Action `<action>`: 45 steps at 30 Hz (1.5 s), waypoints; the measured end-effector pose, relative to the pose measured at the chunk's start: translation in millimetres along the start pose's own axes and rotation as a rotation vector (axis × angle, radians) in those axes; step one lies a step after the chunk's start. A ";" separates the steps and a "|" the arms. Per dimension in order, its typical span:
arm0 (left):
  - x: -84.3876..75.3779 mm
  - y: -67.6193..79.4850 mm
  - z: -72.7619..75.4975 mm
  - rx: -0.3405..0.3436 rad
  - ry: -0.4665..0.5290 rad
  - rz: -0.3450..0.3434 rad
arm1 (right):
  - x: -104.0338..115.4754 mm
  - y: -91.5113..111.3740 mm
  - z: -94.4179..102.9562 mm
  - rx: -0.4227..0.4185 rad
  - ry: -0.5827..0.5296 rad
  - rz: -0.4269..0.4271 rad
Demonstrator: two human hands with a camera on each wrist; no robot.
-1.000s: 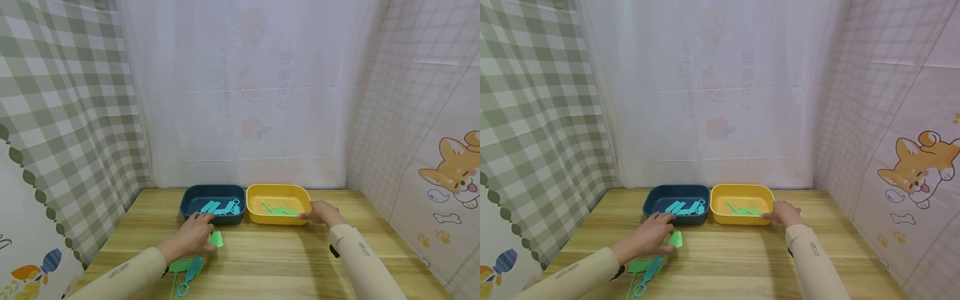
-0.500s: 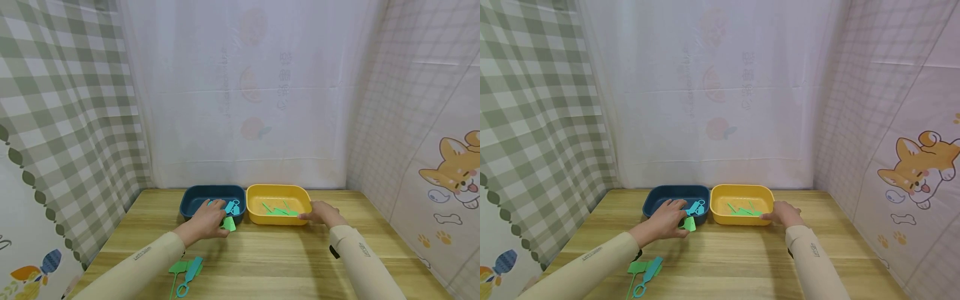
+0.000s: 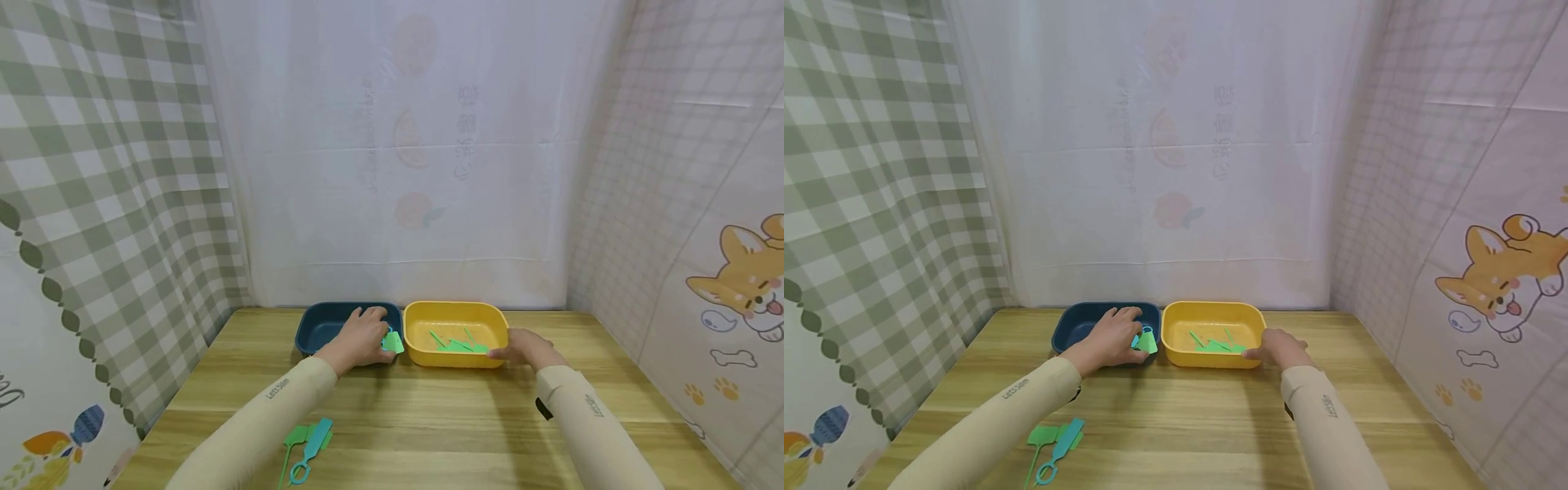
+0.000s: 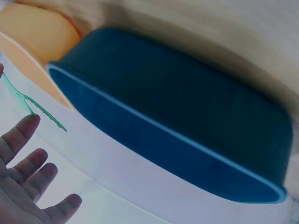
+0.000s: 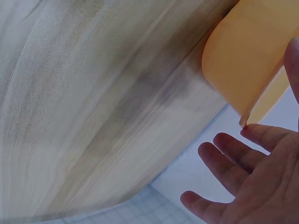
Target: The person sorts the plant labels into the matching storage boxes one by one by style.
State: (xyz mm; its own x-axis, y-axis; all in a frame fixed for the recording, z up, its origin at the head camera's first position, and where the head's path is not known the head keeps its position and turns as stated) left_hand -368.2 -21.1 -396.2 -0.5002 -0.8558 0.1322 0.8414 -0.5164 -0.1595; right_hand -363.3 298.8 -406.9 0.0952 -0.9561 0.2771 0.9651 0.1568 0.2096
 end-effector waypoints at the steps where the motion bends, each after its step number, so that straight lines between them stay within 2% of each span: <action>1: -1.6 -3.6 0.8 0.003 0.002 0.003 | 0.5 -0.5 0.2 0.004 0.000 -0.003; 9: -22.1 -30.2 5.4 0.010 -0.016 -0.023 | 0.9 0.5 1.5 0.011 -0.011 -0.019; 15: -39.5 -48.1 4.6 0.009 -0.067 -0.023 | -0.8 -0.5 0.4 0.012 -0.008 -0.007; 22: -56.0 -60.5 3.9 -0.061 -0.133 -0.070 | -4.2 -1.9 -1.7 0.005 -0.013 -0.012; 31: -70.2 -67.5 -0.9 -0.045 -0.143 -0.067 | -3.0 -1.7 -2.2 0.001 -0.014 -0.014; 36: -74.5 -67.5 -3.7 -0.052 -0.196 -0.065 | -2.2 -2.2 -3.0 0.006 -0.009 -0.012; 45: -64.3 -62.1 -5.8 -0.056 -0.219 -0.037 | -3.0 -2.1 -2.0 0.008 -0.015 -0.015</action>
Point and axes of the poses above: each hand's wrist, its own y-axis away from the middle knuckle, its own z-axis out of the back of the hand, x = y × z, the point moved 4 cm from there along -y, towards the middle knuckle, and after that the axes turned 3 degrees about z, right-handed, at the moved point
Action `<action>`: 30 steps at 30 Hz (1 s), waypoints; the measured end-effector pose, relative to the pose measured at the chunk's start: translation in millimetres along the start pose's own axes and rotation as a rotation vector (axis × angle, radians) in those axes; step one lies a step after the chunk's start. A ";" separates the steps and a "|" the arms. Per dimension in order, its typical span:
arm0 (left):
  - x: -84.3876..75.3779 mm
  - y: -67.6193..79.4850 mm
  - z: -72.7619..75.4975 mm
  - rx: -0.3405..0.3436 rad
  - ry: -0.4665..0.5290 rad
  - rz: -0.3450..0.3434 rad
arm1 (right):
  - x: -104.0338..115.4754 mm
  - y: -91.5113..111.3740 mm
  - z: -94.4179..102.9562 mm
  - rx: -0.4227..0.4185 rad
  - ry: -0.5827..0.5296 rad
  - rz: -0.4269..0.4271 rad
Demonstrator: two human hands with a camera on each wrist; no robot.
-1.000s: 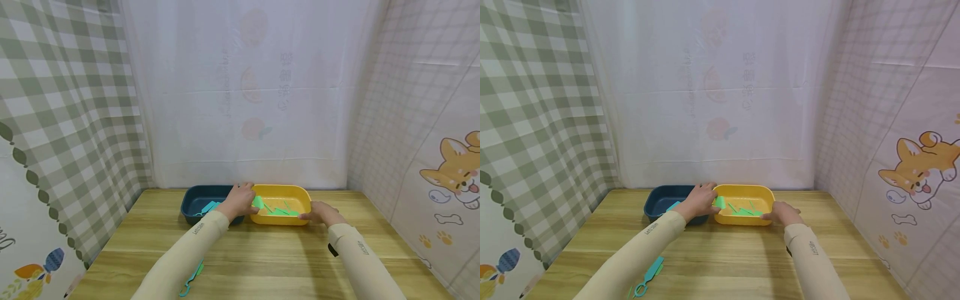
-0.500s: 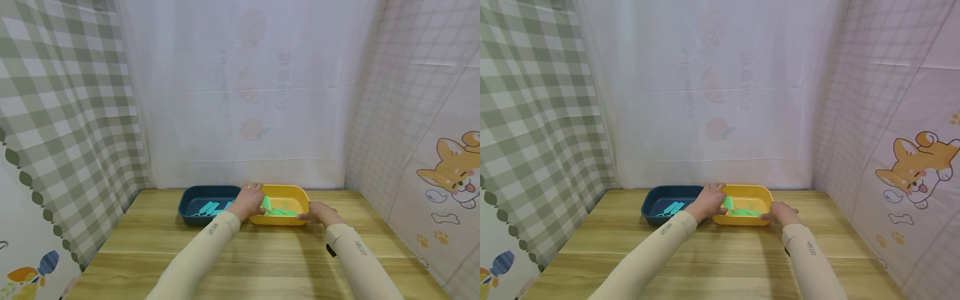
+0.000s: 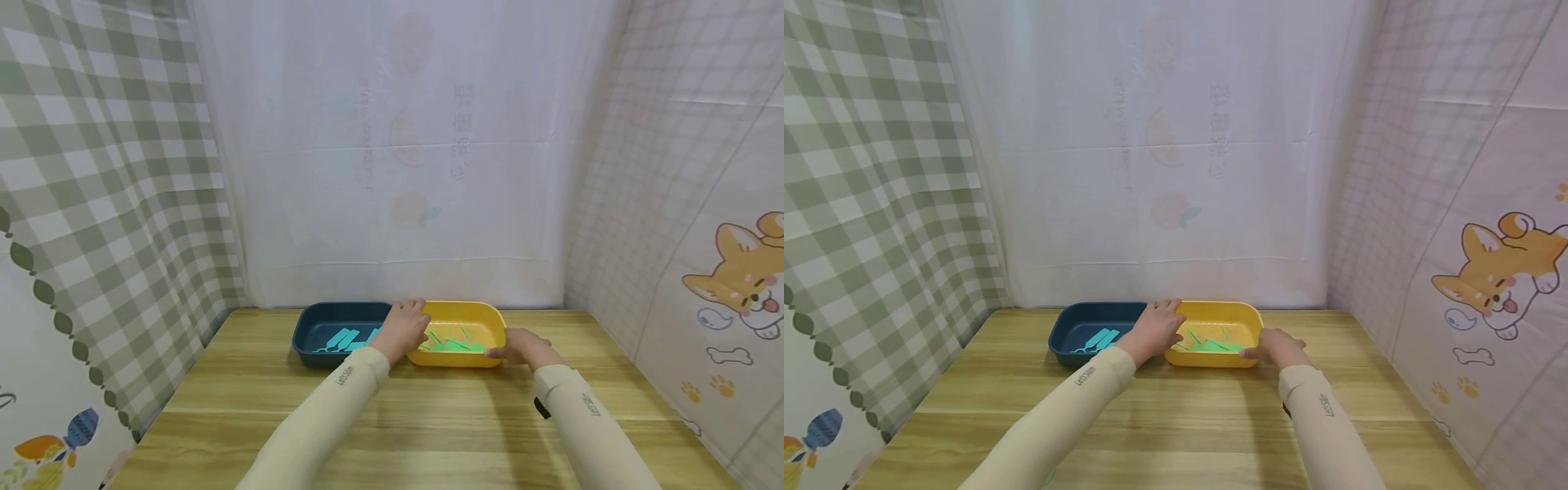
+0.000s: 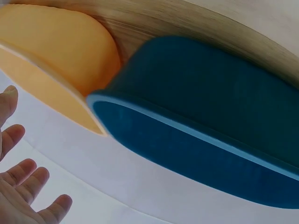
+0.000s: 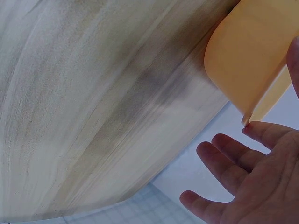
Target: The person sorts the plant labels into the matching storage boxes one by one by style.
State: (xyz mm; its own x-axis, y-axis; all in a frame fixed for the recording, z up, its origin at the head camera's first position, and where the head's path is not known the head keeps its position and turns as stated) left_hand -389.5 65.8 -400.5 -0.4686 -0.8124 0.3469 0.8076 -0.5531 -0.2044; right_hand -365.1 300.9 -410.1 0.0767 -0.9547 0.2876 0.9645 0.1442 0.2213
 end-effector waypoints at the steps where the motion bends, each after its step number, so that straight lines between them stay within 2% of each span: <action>1: 1.9 1.0 -0.1 0.005 -0.001 0.001 | -0.2 0.0 0.1 0.000 0.001 0.001; 7: 13.1 6.4 -1.3 0.051 0.000 0.016 | -1.2 0.1 -0.9 -0.001 0.009 -0.004; 11: 19.8 10.1 -2.7 0.068 0.033 0.025 | -0.7 0.6 -0.5 -0.006 0.009 -0.005; 24: 45.6 32.8 -2.6 0.059 0.128 0.000 | -0.9 1.9 0.1 -0.013 0.010 -0.012; 30: 56.3 47.8 -4.2 0.056 0.132 -0.022 | -1.8 -0.5 -1.3 -0.013 0.012 -0.010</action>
Point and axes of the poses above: each hand's wrist, its own y-axis away from the middle knuckle, its own z-axis out of the back of the hand, x = y × z, the point moved 4 cm from there along -y, towards the middle knuckle, and after that the axes turned 3 degrees about z, right-handed, at the moved point
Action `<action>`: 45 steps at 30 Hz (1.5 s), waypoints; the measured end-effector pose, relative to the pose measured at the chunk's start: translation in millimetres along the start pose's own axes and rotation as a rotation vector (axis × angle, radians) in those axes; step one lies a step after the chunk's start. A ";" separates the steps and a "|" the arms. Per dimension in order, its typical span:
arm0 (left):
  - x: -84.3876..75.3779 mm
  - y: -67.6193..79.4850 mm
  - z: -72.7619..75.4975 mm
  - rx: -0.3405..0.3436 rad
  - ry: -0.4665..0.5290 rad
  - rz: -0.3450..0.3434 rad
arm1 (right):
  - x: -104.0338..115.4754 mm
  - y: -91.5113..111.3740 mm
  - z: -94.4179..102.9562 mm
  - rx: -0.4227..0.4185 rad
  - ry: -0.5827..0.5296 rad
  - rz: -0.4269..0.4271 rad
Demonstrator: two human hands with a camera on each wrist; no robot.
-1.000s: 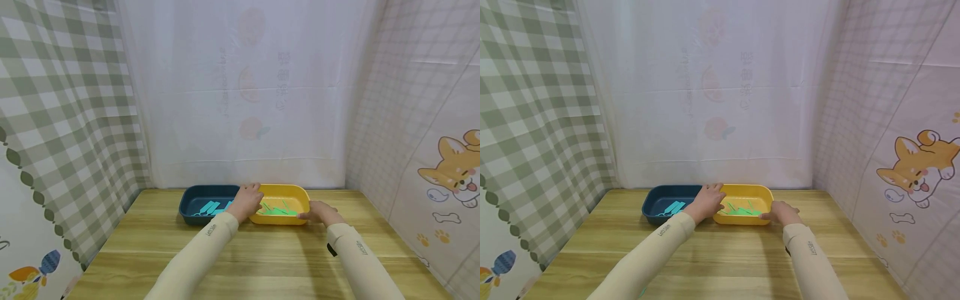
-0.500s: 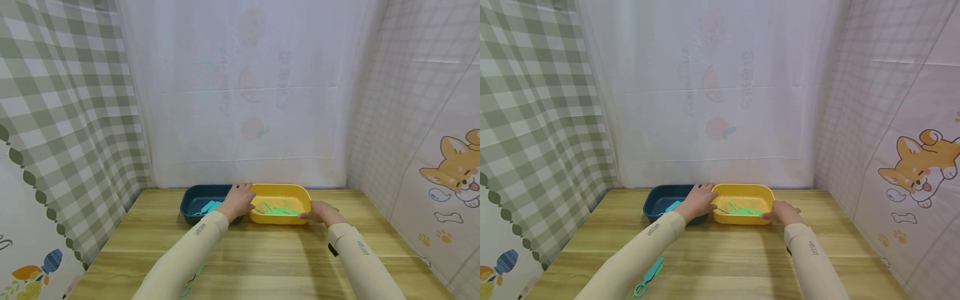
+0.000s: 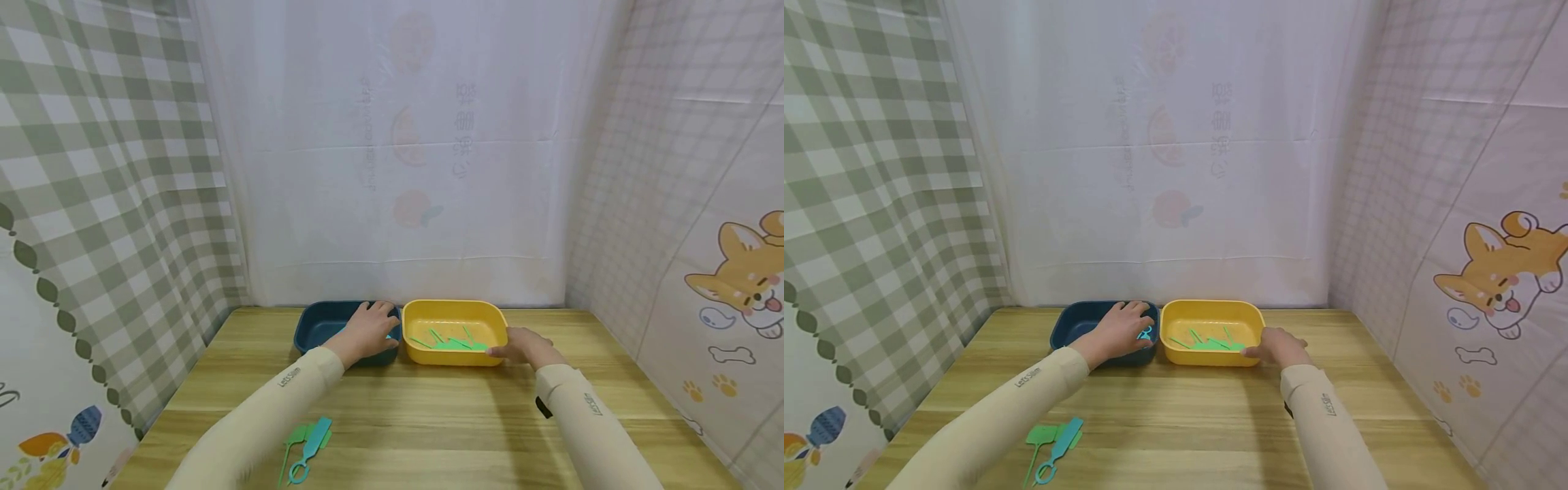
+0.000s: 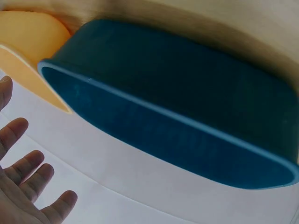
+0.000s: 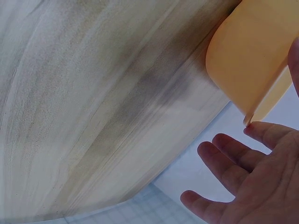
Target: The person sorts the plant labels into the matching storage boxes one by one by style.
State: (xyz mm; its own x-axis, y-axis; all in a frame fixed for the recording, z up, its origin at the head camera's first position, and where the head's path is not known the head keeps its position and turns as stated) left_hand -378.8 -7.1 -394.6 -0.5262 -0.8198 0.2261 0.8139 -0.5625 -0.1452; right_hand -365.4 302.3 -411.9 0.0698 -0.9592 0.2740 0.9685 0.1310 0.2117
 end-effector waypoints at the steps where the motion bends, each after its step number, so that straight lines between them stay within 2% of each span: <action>1: 1.8 3.3 -0.6 0.000 0.007 -0.004 | 0.0 -0.4 0.0 -0.001 0.000 0.002; 10: 15.7 40.8 -4.0 0.004 0.051 -0.031 | 1.2 1.2 0.1 0.002 0.005 0.002; 18: 29.1 86.0 -4.7 -0.060 0.156 -0.053 | 1.9 1.8 0.8 0.005 0.003 0.011; 23: 41.1 110.1 -11.9 -0.084 0.195 -0.029 | 1.4 3.0 1.1 0.005 0.000 -0.001; 28: 51.5 128.6 -20.5 -0.068 0.218 0.004 | 1.7 2.9 1.3 0.004 -0.008 -0.001; 31: 54.6 138.7 -23.2 -0.058 0.203 -0.010 | 1.5 2.0 0.7 0.007 -0.008 0.001; 35: 55.1 148.4 -26.6 -0.006 0.186 -0.032 | 1.2 2.0 0.9 0.007 -0.003 -0.001; 41: 48.5 156.6 -33.4 0.163 0.160 -0.028 | 0.8 1.7 0.9 0.012 0.000 0.007; 45: 42.2 159.8 -38.2 0.224 0.126 -0.039 | 2.1 2.3 1.4 0.010 0.000 0.011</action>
Point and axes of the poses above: each hand's wrist, its own y-axis away from the middle knuckle, its own z-axis out of the back of the hand, x = y × z, the point moved 4 cm from there along -y, towards the middle knuckle, and after that the axes turned 3 degrees about z, right-handed, at the moved point
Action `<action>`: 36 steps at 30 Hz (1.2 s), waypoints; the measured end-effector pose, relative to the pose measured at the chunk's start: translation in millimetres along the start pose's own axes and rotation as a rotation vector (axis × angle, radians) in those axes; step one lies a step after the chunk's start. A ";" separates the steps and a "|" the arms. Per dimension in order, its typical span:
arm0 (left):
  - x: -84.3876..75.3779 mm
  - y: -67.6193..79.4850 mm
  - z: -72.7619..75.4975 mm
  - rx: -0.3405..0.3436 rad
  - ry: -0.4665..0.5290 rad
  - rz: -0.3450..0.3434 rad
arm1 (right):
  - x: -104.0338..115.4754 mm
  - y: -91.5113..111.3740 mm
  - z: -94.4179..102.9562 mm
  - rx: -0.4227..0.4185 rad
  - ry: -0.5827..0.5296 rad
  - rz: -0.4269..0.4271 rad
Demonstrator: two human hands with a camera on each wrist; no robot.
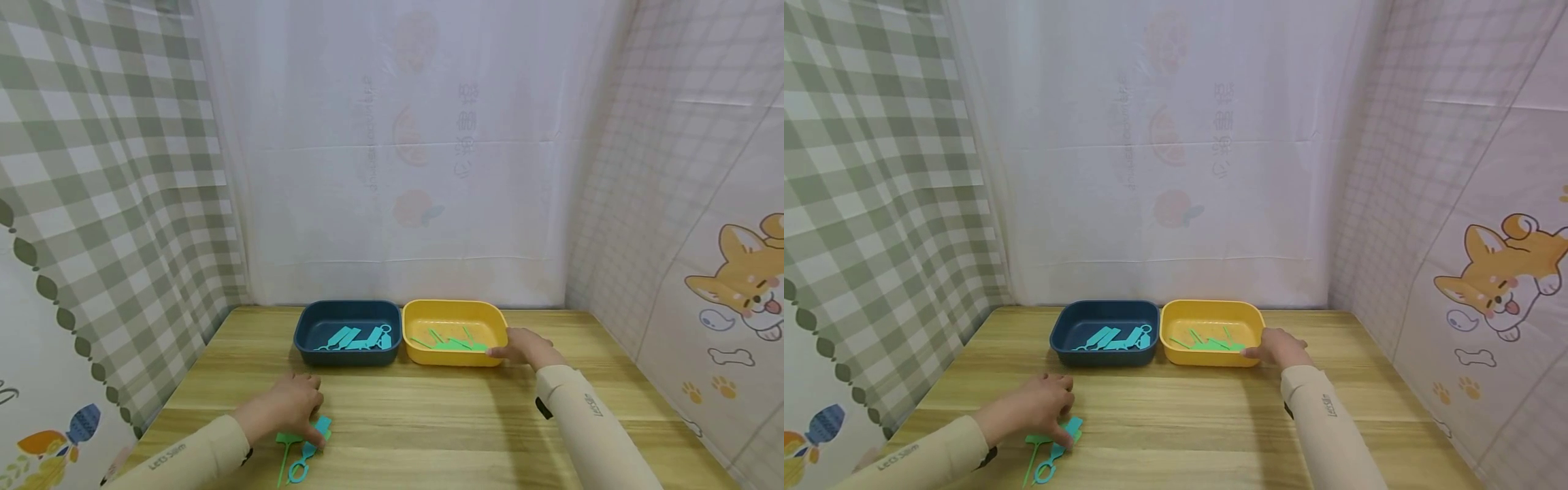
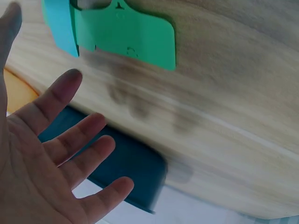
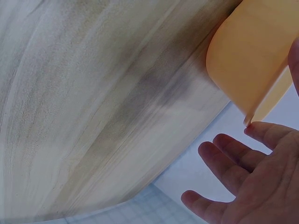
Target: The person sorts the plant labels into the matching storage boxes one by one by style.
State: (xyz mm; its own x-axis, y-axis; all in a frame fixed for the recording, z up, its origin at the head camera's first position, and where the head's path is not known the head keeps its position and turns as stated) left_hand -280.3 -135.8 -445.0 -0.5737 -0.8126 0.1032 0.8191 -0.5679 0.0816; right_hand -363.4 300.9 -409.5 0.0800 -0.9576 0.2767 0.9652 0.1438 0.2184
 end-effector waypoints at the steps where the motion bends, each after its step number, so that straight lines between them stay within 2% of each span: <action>1: -1.1 -0.2 -1.6 0.011 0.002 -0.002 | -0.2 0.0 -0.1 0.000 0.001 0.000; 6: -5.3 -2.5 -7.9 0.025 -0.004 -0.032 | 0.1 0.8 -0.1 0.000 0.003 0.001; 15: -13.7 -7.1 -9.8 -0.008 0.065 -0.149 | 2.5 2.3 1.2 -0.002 -0.004 -0.004; 21: -21.4 -13.2 -15.2 -0.042 0.042 -0.221 | 2.4 2.1 0.9 0.006 -0.004 0.007; 30: -19.6 -9.3 -12.4 -0.049 0.065 -0.166 | 1.7 3.0 1.5 0.014 -0.022 0.013; 36: -18.5 -8.3 -14.2 -0.027 0.032 -0.174 | 1.2 2.5 1.0 0.009 -0.022 0.019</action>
State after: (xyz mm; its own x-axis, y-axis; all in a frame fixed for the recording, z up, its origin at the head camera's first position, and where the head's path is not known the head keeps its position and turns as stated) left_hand -276.4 -117.9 -461.7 -0.7063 -0.7055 0.0579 0.7078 -0.7030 0.0691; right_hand -361.1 300.4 -407.7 0.0930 -0.9490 0.3011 0.9612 0.1644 0.2213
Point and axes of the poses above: each hand's wrist, its own y-axis away from the middle knuckle, its own z-axis out of the back of the hand, x = y × z, the point moved 4 cm from there along -y, towards the middle knuckle, and after that the axes turned 3 degrees about z, right-handed, at the moved point
